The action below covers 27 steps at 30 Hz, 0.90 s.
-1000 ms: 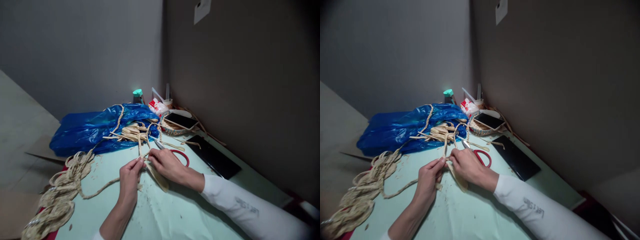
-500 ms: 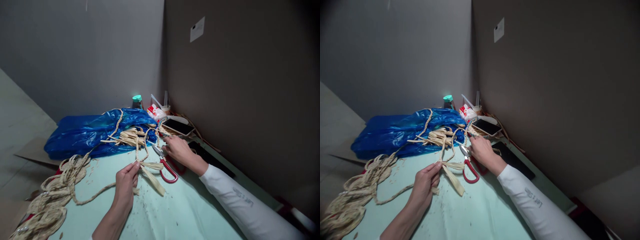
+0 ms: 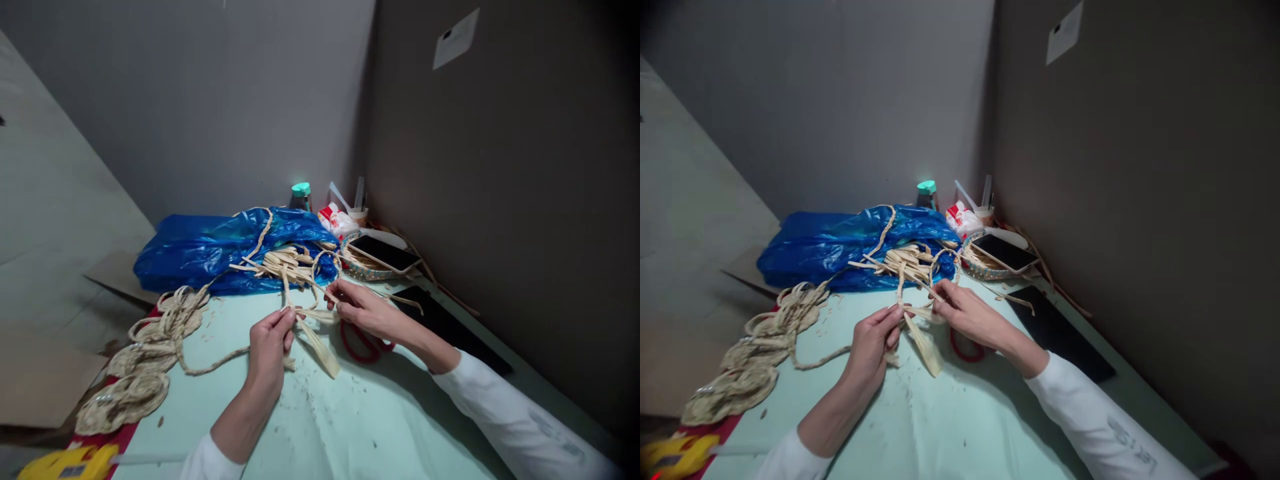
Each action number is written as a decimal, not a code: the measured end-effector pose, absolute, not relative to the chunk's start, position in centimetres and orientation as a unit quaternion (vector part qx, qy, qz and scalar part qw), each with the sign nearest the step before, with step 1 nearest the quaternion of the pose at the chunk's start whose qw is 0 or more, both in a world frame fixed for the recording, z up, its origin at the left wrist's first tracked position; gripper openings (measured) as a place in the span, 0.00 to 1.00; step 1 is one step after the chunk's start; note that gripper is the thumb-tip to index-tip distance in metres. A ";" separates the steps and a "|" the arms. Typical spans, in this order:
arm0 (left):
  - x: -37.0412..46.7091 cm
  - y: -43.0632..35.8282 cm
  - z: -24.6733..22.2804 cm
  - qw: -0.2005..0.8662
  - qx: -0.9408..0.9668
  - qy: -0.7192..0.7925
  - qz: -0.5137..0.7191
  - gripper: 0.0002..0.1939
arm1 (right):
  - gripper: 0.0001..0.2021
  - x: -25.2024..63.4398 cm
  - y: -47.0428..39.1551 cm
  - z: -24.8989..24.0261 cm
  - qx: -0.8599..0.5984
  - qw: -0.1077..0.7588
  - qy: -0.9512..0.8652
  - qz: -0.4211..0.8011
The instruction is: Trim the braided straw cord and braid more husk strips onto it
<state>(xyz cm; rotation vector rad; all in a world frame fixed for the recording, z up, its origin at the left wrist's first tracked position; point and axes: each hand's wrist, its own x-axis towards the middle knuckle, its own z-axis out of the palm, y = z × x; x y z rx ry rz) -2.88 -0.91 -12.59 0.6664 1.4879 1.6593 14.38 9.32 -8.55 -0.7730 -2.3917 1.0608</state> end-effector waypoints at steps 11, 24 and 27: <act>-2.5 -1.3 -11.4 0.393 0.301 0.581 0.646 0.12 | 0.20 13.0 6.2 -8.9 -0.309 0.123 -0.906 0.262; -2.2 -1.4 -12.0 0.421 0.338 0.578 0.612 0.12 | 0.21 12.7 6.2 -10.4 -0.339 0.038 -0.937 0.073; -2.1 -1.3 -11.9 0.421 0.332 0.581 0.612 0.11 | 0.21 12.7 6.0 -10.6 -0.331 0.021 -0.943 0.028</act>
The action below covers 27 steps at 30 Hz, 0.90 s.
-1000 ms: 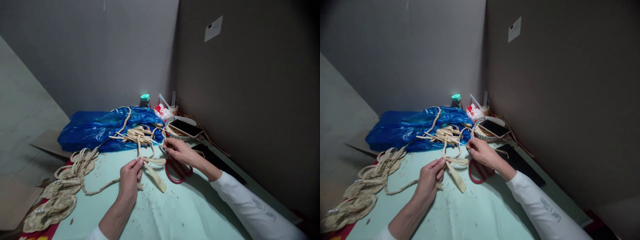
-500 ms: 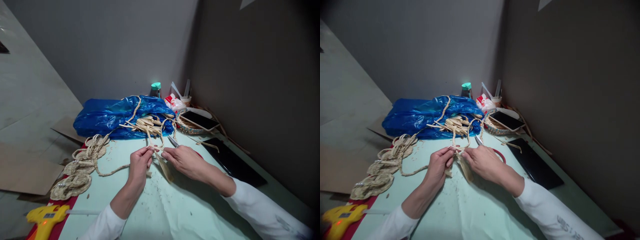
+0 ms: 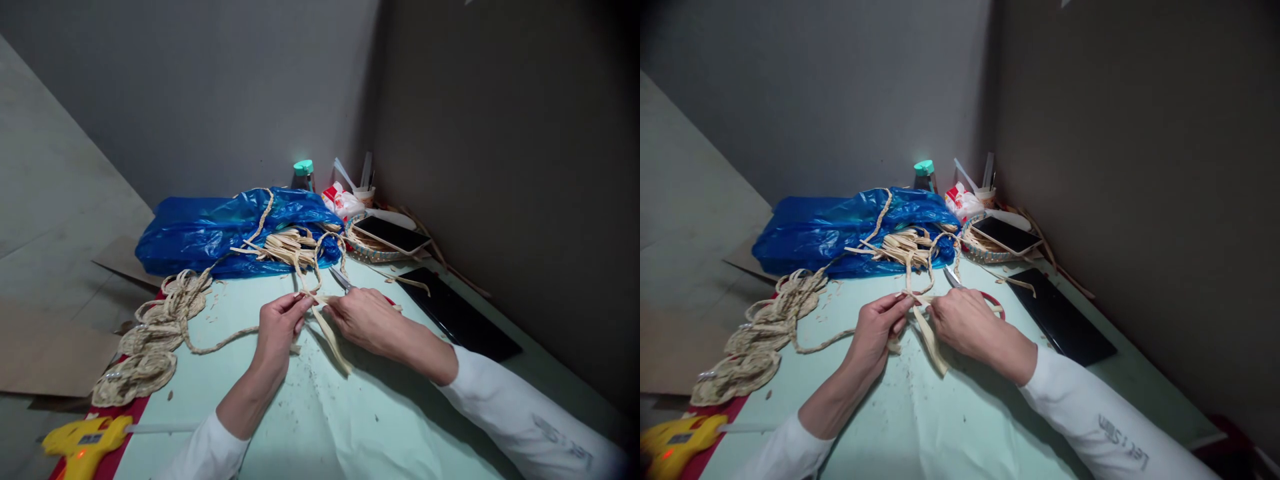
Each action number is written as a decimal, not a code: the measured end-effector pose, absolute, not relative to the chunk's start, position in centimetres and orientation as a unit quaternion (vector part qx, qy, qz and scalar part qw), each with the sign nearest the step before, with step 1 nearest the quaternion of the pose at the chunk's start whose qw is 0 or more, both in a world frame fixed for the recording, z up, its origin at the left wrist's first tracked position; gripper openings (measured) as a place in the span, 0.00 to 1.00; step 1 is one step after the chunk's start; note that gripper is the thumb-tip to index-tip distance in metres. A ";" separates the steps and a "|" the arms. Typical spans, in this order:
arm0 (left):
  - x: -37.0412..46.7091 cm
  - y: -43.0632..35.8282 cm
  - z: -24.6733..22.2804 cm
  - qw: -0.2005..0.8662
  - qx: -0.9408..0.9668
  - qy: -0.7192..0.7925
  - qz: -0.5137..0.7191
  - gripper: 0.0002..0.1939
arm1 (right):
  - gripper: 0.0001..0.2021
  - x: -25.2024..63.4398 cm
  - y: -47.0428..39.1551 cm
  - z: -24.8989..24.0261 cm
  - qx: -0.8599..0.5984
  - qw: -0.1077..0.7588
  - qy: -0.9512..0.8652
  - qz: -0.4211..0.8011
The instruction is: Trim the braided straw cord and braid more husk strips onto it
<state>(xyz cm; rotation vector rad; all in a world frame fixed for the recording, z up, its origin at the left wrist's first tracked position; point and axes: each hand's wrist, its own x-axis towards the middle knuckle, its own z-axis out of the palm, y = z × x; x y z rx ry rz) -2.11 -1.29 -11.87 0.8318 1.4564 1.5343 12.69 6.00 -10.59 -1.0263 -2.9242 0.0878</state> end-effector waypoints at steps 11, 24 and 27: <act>-1.5 -1.1 -11.5 0.423 0.307 0.587 0.619 0.12 | 0.15 12.6 5.4 -9.9 -0.325 -0.028 -0.945 -0.007; -1.2 -1.3 -11.4 0.413 0.308 0.589 0.623 0.12 | 0.13 12.5 4.9 -9.2 -0.327 -0.006 -0.945 -0.030; -1.2 -1.3 -11.5 0.415 0.306 0.587 0.625 0.11 | 0.12 12.4 4.8 -9.6 -0.320 0.000 -0.947 -0.036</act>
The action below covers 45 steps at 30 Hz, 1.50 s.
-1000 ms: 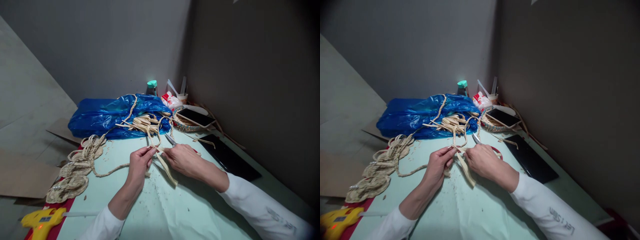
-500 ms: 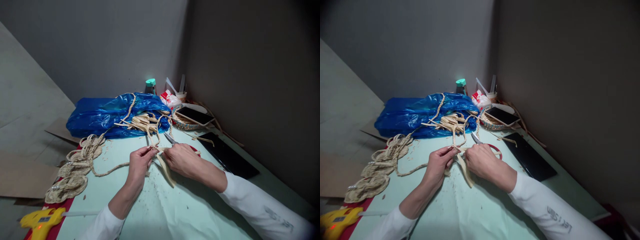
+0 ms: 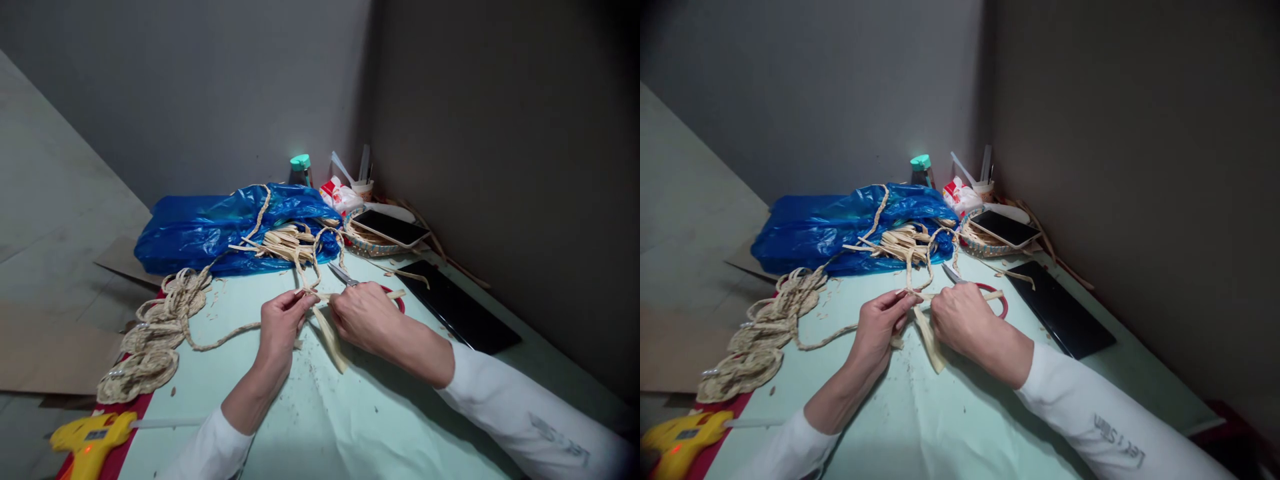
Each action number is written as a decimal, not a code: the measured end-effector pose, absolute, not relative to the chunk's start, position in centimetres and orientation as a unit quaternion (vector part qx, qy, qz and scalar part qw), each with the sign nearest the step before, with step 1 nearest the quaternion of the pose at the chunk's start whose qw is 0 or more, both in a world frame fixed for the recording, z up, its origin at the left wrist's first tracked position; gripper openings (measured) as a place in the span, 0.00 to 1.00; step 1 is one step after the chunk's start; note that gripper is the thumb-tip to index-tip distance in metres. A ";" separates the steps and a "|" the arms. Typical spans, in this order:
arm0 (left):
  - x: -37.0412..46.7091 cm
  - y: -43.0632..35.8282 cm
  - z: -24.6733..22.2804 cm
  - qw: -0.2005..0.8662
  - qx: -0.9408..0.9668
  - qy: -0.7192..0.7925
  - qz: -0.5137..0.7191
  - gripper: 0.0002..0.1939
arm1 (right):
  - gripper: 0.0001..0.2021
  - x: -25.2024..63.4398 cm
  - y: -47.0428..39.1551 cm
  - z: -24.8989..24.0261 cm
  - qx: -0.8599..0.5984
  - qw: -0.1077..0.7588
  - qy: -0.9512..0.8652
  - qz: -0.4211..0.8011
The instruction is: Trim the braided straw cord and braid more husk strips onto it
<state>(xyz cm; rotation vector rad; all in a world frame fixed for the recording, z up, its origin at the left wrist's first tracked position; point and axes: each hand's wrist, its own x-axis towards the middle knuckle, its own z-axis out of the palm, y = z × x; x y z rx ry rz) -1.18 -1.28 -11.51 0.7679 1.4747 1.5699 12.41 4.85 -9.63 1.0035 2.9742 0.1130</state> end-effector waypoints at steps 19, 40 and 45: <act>-2.1 -1.1 -12.6 0.464 0.296 0.555 0.625 0.11 | 0.19 13.1 7.1 -9.1 0.293 -0.094 0.915 -0.260; -2.3 -1.3 -12.6 0.468 0.265 0.541 0.647 0.11 | 0.17 13.7 6.7 -8.7 0.331 -0.100 0.909 -0.231; -2.3 -1.3 -12.5 0.467 0.262 0.537 0.651 0.12 | 0.16 13.5 6.7 -8.9 0.329 -0.091 0.912 -0.227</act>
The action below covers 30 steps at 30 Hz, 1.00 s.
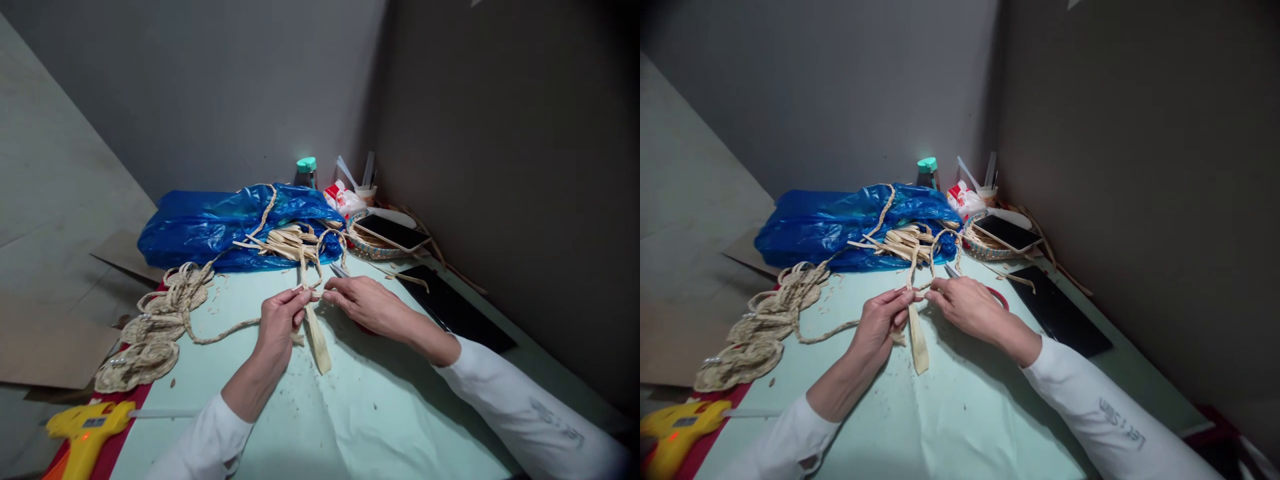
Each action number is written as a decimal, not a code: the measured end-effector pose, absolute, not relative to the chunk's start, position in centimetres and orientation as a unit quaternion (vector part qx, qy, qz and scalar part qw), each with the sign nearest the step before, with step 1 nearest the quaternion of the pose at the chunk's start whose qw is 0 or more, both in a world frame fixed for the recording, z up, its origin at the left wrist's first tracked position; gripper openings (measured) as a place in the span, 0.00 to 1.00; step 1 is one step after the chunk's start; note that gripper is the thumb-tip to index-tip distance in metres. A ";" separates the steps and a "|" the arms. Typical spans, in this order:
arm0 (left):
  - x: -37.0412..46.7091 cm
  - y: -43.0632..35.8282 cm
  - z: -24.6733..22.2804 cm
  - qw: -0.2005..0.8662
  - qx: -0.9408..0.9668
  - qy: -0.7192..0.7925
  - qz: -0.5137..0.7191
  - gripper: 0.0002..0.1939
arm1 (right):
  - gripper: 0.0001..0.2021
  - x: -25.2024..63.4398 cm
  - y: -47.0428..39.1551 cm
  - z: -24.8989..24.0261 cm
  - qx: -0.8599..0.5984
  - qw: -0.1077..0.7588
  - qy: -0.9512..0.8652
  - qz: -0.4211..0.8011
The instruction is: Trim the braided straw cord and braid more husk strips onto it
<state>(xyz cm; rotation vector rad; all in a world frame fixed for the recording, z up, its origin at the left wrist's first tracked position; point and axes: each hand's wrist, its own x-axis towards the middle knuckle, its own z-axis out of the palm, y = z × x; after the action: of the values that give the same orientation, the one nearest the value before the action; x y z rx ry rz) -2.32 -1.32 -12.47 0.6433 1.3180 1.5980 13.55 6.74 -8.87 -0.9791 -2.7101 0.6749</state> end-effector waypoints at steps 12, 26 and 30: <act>-2.0 -1.3 -12.2 0.426 0.257 0.608 0.618 0.11 | 0.12 12.5 4.6 -8.8 -0.347 0.140 -0.925 0.064; -2.5 -1.6 -11.9 0.520 0.212 0.531 0.635 0.08 | 0.11 11.3 1.9 -9.6 -0.200 0.150 -0.956 0.154; -2.1 -1.7 -11.8 0.533 0.227 0.504 0.641 0.09 | 0.16 11.9 4.4 -9.4 -0.338 0.279 -0.855 0.278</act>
<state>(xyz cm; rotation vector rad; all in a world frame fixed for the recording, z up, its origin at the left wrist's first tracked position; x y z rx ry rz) -2.11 -1.69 -11.79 0.5408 1.2027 1.5281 11.85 4.36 -9.41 -0.9067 -2.2934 0.7444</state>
